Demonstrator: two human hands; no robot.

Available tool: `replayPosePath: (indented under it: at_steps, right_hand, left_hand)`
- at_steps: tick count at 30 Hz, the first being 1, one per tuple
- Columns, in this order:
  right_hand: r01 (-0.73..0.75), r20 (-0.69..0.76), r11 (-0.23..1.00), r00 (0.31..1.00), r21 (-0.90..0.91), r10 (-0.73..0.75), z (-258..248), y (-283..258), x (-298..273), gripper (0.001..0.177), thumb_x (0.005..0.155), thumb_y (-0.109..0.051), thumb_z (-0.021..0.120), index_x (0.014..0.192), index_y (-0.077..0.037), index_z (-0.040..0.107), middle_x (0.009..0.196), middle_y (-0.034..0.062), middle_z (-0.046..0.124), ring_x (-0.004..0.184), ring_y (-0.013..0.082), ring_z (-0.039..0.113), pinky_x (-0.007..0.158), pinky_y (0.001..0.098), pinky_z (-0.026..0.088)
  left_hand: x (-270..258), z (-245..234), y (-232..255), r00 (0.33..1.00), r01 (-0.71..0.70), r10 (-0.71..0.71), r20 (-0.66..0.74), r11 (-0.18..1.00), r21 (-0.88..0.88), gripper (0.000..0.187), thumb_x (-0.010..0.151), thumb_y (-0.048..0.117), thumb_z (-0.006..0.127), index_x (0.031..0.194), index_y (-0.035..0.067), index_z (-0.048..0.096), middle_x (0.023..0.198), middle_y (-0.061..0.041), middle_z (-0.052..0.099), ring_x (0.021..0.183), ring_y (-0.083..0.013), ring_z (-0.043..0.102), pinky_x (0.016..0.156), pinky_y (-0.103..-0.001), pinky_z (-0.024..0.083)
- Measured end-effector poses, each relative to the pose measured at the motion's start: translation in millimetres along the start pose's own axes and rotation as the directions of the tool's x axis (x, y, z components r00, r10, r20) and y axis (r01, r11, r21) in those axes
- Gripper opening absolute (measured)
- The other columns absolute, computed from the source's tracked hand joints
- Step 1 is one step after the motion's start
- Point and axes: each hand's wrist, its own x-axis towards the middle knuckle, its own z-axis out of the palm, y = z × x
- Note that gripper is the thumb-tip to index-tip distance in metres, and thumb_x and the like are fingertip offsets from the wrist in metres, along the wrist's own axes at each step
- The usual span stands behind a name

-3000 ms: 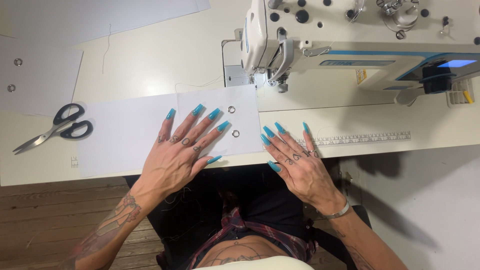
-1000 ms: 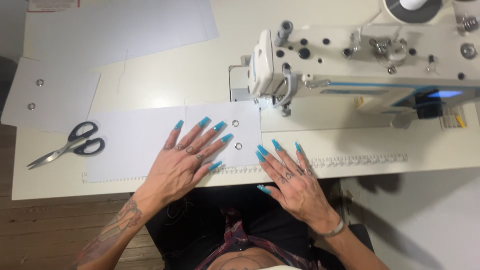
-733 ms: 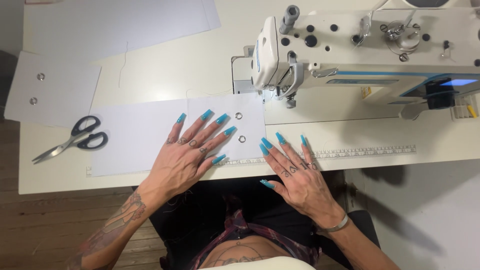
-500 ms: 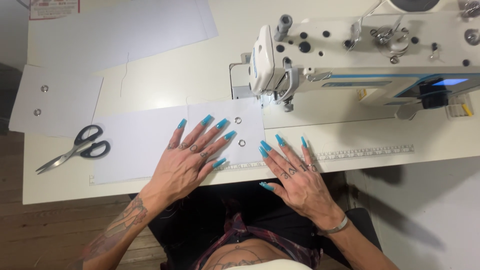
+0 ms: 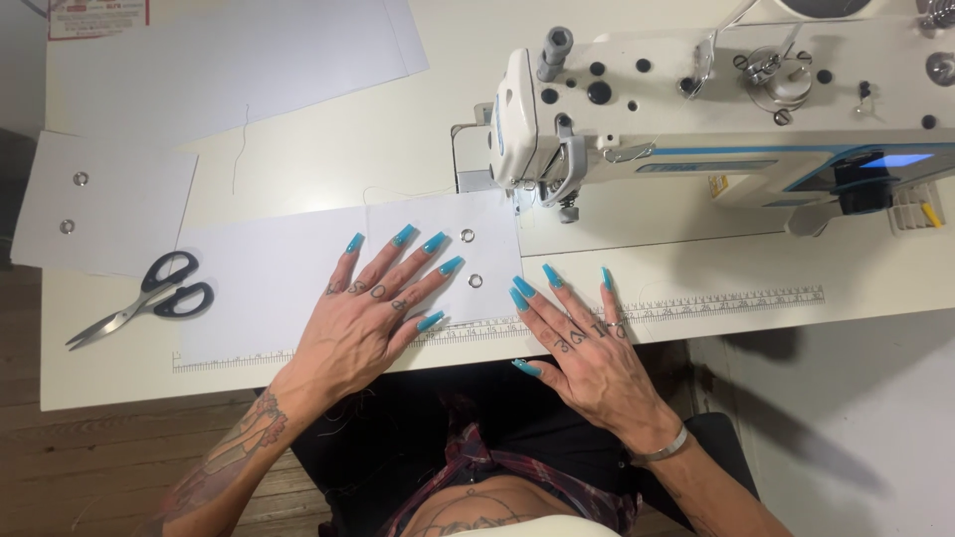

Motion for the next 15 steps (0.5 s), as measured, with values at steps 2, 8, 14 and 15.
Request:
replayPosePath:
  at_steps: [2,8,14,15]
  right_hand:
    - [0.002,0.0,1.0,1.0,0.013,-0.002,-1.7,-1.1,-1.0,0.051,0.09,-0.043,0.028,0.128,-0.011,0.04,0.132,0.0046,0.041,0.126,0.0274,0.033,0.104,0.0552,0.015]
    - [0.006,0.015,1.0,1.0,-0.007,-0.006,-0.7,-0.2,-3.6,0.051,0.089,-0.042,0.033,0.13,-0.012,0.036,0.134,0.0038,0.039,0.127,0.0256,0.031,0.104,0.0557,0.014]
    - [0.001,0.001,1.0,1.0,0.009,-0.001,0.0,-0.3,-3.8,0.05,0.09,-0.042,0.031,0.127,-0.011,0.04,0.131,0.0041,0.042,0.125,0.0263,0.034,0.104,0.0559,0.015]
    - [0.002,0.001,1.0,1.0,0.009,-0.002,-0.1,-0.3,-3.4,0.05,0.09,-0.042,0.031,0.127,-0.011,0.04,0.131,0.0041,0.042,0.125,0.0263,0.034,0.104,0.0559,0.015]
  left_hand:
    - [-0.8,0.8,0.8,1.0,0.005,-0.005,0.007,1.0,0.002,0.05,0.089,0.036,0.033,0.137,0.024,0.026,0.144,0.003,0.02,0.133,-0.021,0.018,0.106,-0.044,0.012]
    - [-0.4,0.3,1.2,1.0,0.003,-0.003,0.006,1.0,0.019,0.05,0.089,0.037,0.032,0.137,0.025,0.025,0.144,0.004,0.021,0.132,-0.0204,0.019,0.106,-0.044,0.013]
    - [-0.7,1.6,1.2,1.0,0.009,-0.009,0.004,1.0,0.014,0.049,0.09,0.038,0.031,0.137,0.026,0.025,0.144,0.004,0.02,0.133,-0.0203,0.018,0.106,-0.044,0.012]
    - [-0.7,0.5,1.6,1.0,0.01,-0.01,0.004,1.0,0.014,0.049,0.09,0.038,0.031,0.137,0.026,0.025,0.144,0.004,0.02,0.133,-0.0203,0.018,0.106,-0.044,0.012]
